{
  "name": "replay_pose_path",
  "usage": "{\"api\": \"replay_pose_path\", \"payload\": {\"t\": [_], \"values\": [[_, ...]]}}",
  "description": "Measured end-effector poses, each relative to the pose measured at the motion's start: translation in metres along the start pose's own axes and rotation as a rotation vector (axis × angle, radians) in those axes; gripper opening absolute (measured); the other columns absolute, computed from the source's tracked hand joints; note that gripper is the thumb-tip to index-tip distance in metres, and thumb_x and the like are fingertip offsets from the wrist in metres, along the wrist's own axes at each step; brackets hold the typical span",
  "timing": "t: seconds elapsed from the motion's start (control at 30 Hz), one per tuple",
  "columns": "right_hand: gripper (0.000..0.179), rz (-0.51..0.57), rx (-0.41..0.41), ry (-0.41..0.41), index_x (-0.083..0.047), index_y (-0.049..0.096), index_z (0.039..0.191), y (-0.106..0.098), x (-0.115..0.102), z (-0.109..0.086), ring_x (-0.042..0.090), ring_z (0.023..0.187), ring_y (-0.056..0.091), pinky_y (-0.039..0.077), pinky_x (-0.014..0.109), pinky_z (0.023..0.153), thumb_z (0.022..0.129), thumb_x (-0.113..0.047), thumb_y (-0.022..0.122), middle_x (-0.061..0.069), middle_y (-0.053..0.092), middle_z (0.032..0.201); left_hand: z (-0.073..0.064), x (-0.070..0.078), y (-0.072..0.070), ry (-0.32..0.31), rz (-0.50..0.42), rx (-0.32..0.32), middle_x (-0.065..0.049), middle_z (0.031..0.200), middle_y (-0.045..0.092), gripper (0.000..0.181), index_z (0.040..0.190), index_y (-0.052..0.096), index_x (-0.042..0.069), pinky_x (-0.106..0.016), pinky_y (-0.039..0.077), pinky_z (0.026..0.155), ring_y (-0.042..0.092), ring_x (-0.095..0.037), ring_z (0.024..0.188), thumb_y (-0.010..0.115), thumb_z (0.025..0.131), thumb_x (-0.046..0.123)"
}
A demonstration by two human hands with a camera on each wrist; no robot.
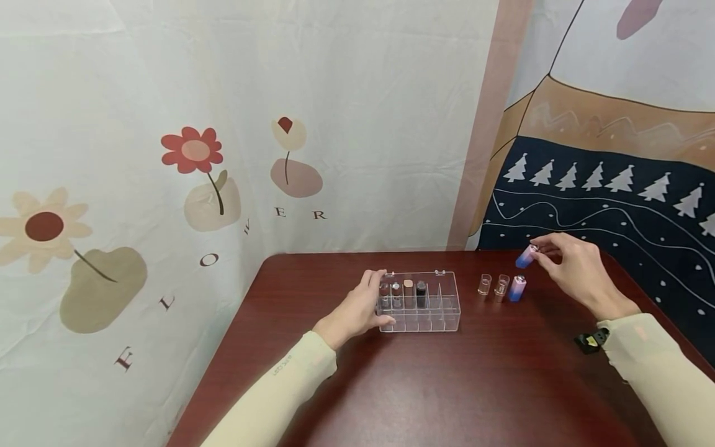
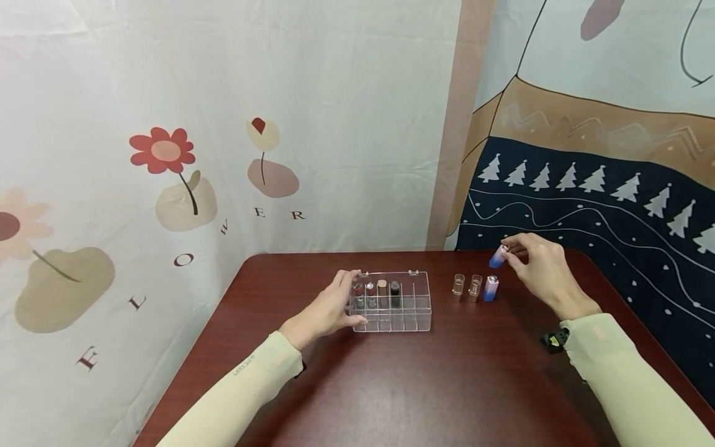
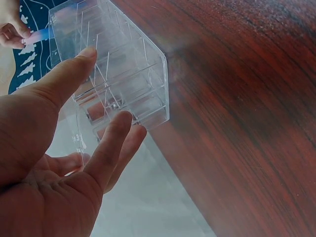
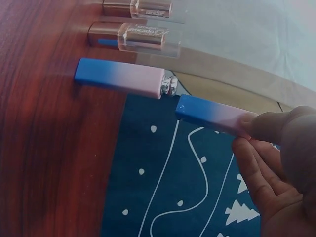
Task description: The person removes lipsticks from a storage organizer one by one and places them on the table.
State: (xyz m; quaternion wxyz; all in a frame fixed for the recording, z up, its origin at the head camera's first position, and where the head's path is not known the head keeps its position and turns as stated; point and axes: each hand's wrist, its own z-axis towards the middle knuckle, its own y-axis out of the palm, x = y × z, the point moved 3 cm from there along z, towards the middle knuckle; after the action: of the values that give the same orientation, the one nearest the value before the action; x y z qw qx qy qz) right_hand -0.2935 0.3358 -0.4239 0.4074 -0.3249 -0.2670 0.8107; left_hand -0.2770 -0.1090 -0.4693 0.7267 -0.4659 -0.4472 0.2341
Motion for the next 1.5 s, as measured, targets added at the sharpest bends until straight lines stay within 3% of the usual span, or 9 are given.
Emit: {"api": "replay_pose_path", "payload": {"t": [0.4, 0.43, 0.47, 0.5, 0.57, 0.67, 1.13, 1.37, 1.5], "values": [[0.029, 0.003, -0.066, 0.063, 0.002, 0.08, 0.125, -0.001, 0.007, -0.006, 0.047, 0.096, 0.084, 0.025, -0.012, 0.092, 0.098, -0.001, 0.091, 0.027, 0.083, 0.117, 0.0, 0.001, -0.001, -0.009, -0.006, -0.004, -0.026, 0.158, 0.051, 0.108, 0.172, 0.037, -0.007, -0.054, 0.069, 0.101, 0.075, -0.038, 0.093, 0.103, 0.092, 0.021], [0.029, 0.006, -0.075, 0.07, 0.002, 0.08, 0.126, -0.001, 0.008, -0.006, 0.047, 0.097, 0.084, 0.027, -0.013, 0.091, 0.099, -0.001, 0.091, 0.028, 0.083, 0.117, 0.001, 0.001, -0.001, -0.01, -0.005, -0.005, -0.026, 0.158, 0.051, 0.108, 0.172, 0.037, -0.007, -0.054, 0.069, 0.1, 0.074, -0.038, 0.092, 0.103, 0.092, 0.021], [0.029, 0.005, -0.084, 0.077, 0.002, 0.08, 0.126, 0.0, 0.008, -0.007, 0.048, 0.097, 0.084, 0.039, -0.009, 0.091, 0.099, -0.001, 0.09, 0.028, 0.083, 0.118, 0.001, 0.001, -0.001, -0.012, -0.005, -0.005, -0.026, 0.158, 0.051, 0.108, 0.172, 0.037, -0.006, -0.053, 0.069, 0.1, 0.074, -0.037, 0.092, 0.103, 0.092, 0.021], [0.029, 0.005, -0.093, 0.083, 0.002, 0.08, 0.127, 0.0, 0.009, -0.007, 0.048, 0.098, 0.084, 0.052, -0.001, 0.092, 0.099, -0.001, 0.09, 0.028, 0.083, 0.118, 0.001, 0.0, -0.001, -0.013, -0.005, -0.006, -0.025, 0.158, 0.051, 0.108, 0.172, 0.037, -0.006, -0.053, 0.069, 0.1, 0.074, -0.037, 0.092, 0.103, 0.092, 0.021], [0.029, 0.002, -0.108, 0.093, 0.002, 0.08, 0.128, 0.001, 0.01, -0.009, 0.049, 0.099, 0.084, 0.069, 0.027, 0.093, 0.1, -0.001, 0.089, 0.029, 0.083, 0.12, 0.0, 0.0, 0.0, -0.013, -0.002, -0.007, -0.025, 0.158, 0.051, 0.108, 0.172, 0.037, -0.005, -0.053, 0.069, 0.1, 0.073, -0.035, 0.091, 0.103, 0.092, 0.022], [0.028, 0.001, -0.125, 0.097, 0.002, 0.079, 0.127, 0.002, 0.011, -0.01, 0.051, 0.101, 0.083, 0.062, 0.067, 0.096, 0.101, 0.0, 0.088, 0.03, 0.082, 0.122, 0.0, 0.0, 0.0, -0.012, 0.003, -0.007, -0.026, 0.158, 0.051, 0.108, 0.172, 0.037, -0.006, -0.052, 0.069, 0.099, 0.072, -0.034, 0.089, 0.103, 0.092, 0.022], [0.028, 0.014, -0.175, 0.098, 0.003, 0.08, 0.126, 0.007, 0.017, -0.018, 0.05, 0.099, 0.084, 0.065, 0.069, 0.094, 0.099, 0.0, 0.089, 0.03, 0.083, 0.119, -0.001, 0.001, -0.001, -0.013, 0.003, -0.012, -0.025, 0.159, 0.051, 0.107, 0.172, 0.037, -0.006, -0.05, 0.069, 0.095, 0.068, -0.027, 0.082, 0.103, 0.093, 0.022], [0.026, 0.017, -0.215, 0.087, 0.002, 0.081, 0.122, 0.009, 0.019, -0.022, 0.045, 0.096, 0.085, 0.067, 0.066, 0.09, 0.098, 0.001, 0.09, 0.027, 0.084, 0.114, -0.001, 0.001, -0.001, -0.025, -0.002, -0.017, -0.025, 0.159, 0.05, 0.108, 0.173, 0.036, -0.007, -0.052, 0.069, 0.098, 0.072, -0.032, 0.089, 0.103, 0.092, 0.022], [0.026, 0.028, -0.258, 0.099, 0.004, 0.081, 0.123, 0.011, 0.023, -0.026, 0.043, 0.096, 0.084, 0.068, 0.062, 0.087, 0.099, 0.001, 0.089, 0.025, 0.085, 0.111, -0.001, 0.001, -0.001, -0.021, 0.002, -0.017, -0.025, 0.159, 0.05, 0.108, 0.173, 0.036, -0.006, -0.051, 0.069, 0.096, 0.07, -0.028, 0.084, 0.103, 0.093, 0.022]]}}
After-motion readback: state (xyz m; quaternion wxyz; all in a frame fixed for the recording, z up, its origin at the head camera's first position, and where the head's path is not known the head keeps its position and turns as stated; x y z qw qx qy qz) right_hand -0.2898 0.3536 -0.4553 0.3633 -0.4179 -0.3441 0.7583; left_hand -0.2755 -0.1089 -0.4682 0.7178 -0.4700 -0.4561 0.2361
